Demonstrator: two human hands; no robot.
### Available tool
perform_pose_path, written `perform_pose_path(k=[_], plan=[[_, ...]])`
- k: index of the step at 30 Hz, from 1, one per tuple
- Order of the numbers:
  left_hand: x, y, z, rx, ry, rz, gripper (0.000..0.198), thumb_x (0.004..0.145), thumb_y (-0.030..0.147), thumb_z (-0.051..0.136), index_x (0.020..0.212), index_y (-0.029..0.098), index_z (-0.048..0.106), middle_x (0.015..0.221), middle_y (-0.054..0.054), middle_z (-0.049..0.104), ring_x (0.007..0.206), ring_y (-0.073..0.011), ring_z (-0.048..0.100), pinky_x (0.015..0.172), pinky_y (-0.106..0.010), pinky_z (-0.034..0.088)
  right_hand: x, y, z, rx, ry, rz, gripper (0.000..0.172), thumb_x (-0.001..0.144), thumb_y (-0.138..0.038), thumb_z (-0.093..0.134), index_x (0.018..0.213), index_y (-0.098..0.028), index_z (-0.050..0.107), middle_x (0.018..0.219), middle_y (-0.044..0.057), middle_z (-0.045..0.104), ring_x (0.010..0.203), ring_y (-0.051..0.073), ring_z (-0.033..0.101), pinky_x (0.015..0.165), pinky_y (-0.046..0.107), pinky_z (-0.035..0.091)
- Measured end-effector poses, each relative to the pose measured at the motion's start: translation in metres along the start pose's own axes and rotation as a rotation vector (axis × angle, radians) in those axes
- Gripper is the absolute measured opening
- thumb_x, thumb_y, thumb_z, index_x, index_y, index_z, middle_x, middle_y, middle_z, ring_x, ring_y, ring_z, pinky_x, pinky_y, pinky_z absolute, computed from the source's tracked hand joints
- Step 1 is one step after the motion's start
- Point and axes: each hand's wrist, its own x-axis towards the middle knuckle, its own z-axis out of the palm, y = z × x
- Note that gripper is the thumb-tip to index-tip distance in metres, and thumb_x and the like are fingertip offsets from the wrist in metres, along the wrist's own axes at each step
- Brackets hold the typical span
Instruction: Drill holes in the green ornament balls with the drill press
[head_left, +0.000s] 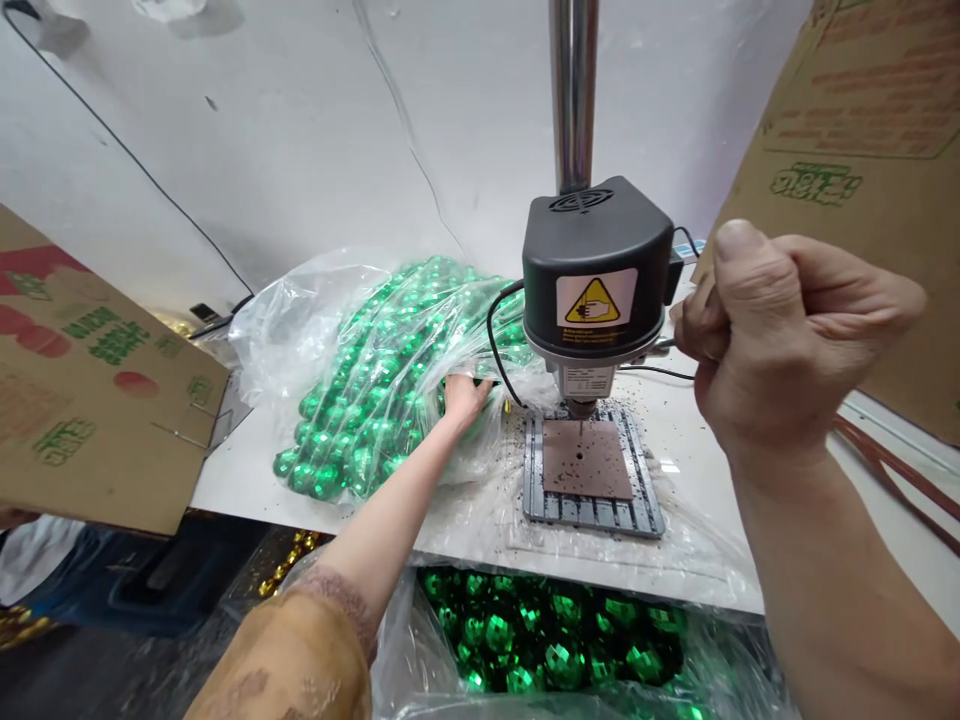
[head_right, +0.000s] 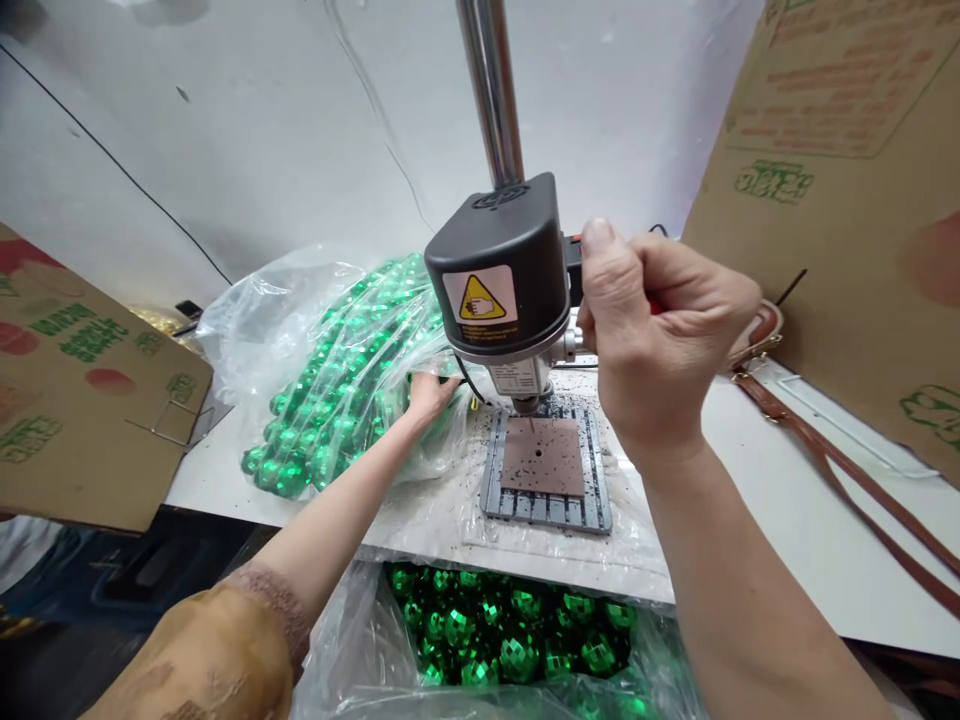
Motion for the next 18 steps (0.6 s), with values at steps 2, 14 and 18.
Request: perform_pose_path(k=[2,14,18], plan=[[0.002,0.000,0.002,-0.034,0.003,0.045,0.030,0.081,0.021,0.069,0.110,0.018,0.069,0.110,-0.014,0.070,0.121,-0.0346,0.057,0.104,-0.045,0.042,0.000,0.000,0.000,0.011,-0.002,-0.011,0.046,0.085,-0.023,0.064,0.047,-0.017,0.040,0.042,-0.005,0.034,0.040,0.003,0.031,0.042,0.028,0.018],[-0.080,0.033,-0.043,-0.854,-0.305,-0.269,0.038,0.089,0.046,0.054,0.119,0.025,0.064,0.092,-0.003,0.064,0.063,-0.0137,0.056,0.057,-0.027,0.044,0.002,0.002,-0.001,0.042,-0.024,-0.004,0.044,0.085,-0.027,0.066,0.048,-0.017,0.044,0.042,-0.004,0.037,0.041,0.003,0.030,0.043,0.028,0.020],[-0.108,0.044,-0.040,-1.197,-0.446,-0.415,0.050,0.082,0.059,0.068,0.120,0.027,0.061,0.103,-0.005,0.066,0.079,-0.0161,0.063,0.063,-0.027,0.048,0.000,0.000,0.001,0.037,-0.012,-0.004,0.044,0.087,-0.022,0.062,0.048,-0.016,0.043,0.043,-0.005,0.037,0.042,0.002,0.031,0.044,0.025,0.021]])
